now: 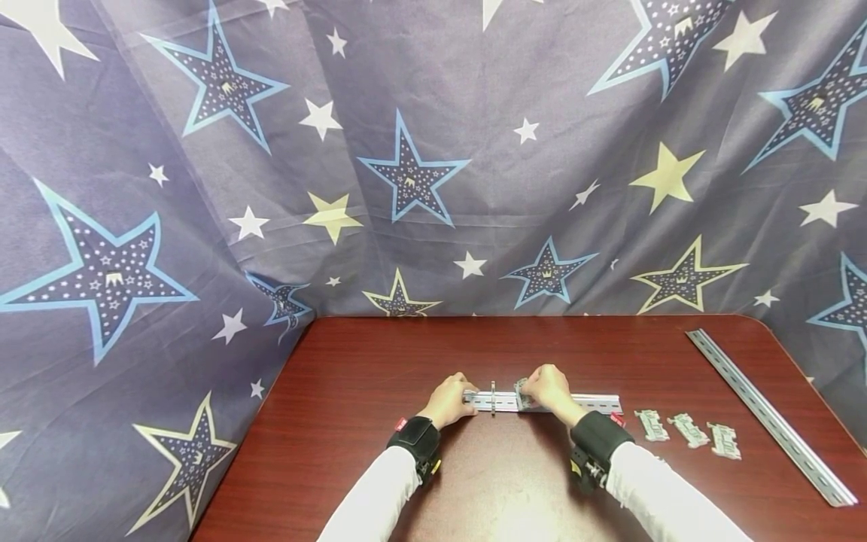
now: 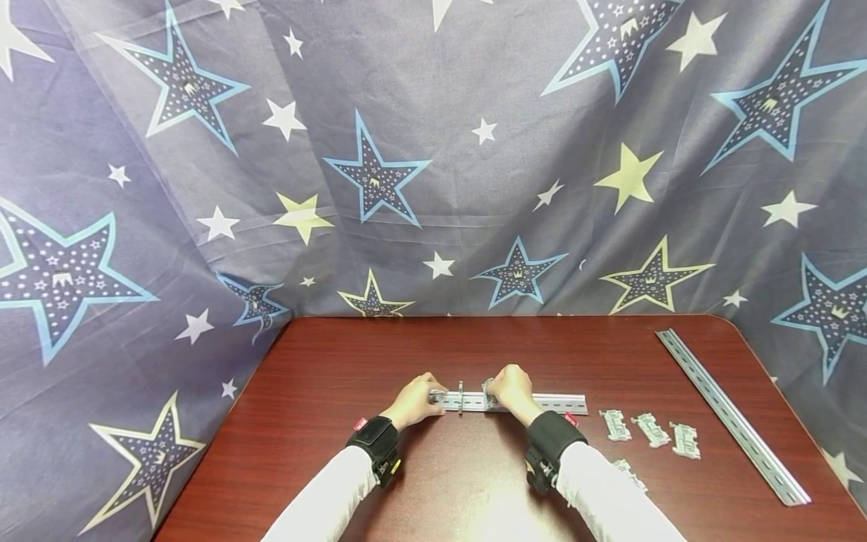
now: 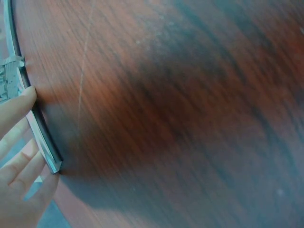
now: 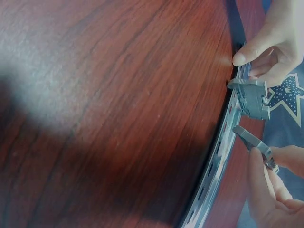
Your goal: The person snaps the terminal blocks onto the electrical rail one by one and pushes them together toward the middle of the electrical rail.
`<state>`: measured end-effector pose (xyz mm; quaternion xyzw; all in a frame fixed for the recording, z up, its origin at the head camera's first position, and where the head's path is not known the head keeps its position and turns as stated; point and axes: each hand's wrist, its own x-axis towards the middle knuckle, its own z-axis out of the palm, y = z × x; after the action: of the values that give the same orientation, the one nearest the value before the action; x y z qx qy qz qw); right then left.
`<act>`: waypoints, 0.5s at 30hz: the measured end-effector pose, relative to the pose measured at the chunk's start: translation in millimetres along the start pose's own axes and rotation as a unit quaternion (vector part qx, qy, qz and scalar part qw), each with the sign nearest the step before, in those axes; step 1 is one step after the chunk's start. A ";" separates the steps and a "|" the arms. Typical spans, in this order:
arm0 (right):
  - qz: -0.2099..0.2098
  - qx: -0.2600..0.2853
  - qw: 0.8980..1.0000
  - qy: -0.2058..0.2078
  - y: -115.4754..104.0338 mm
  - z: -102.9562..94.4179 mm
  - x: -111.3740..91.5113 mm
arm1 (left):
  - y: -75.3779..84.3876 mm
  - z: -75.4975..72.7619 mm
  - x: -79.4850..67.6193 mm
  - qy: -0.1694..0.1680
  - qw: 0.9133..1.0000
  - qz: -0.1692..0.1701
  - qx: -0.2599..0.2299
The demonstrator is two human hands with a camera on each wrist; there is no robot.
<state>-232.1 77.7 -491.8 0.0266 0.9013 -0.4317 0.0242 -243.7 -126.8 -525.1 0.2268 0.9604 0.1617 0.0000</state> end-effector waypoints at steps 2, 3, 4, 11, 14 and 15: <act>-0.006 -0.009 1.000 0.003 -0.9 1.8 -0.5 | 0.1 -0.2 0.0 -0.001 1.000 0.000 0.000; -0.007 -0.011 1.000 0.003 -1.0 2.9 -0.7 | 0.1 -0.3 0.0 -0.001 1.000 0.002 0.001; -0.009 -0.015 1.000 0.003 -1.3 3.9 -1.0 | 0.2 -0.4 0.0 -0.001 1.000 0.002 0.001; -0.012 -0.026 1.000 0.004 -4.1 9.7 -3.6 | 0.0 -0.2 0.3 0.001 1.000 0.005 0.000; -0.013 -0.030 0.999 0.003 -4.4 12.0 -4.0 | 0.2 -0.6 0.0 0.002 1.000 0.007 -0.001; -0.013 -0.029 1.000 0.002 -4.2 12.9 -3.7 | 0.3 -0.9 -0.1 0.003 1.000 0.007 -0.002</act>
<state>-228.4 64.9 -496.4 0.0153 0.9137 -0.4057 0.0179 -243.5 -126.9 -524.2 0.2334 0.9585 0.1638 -0.0033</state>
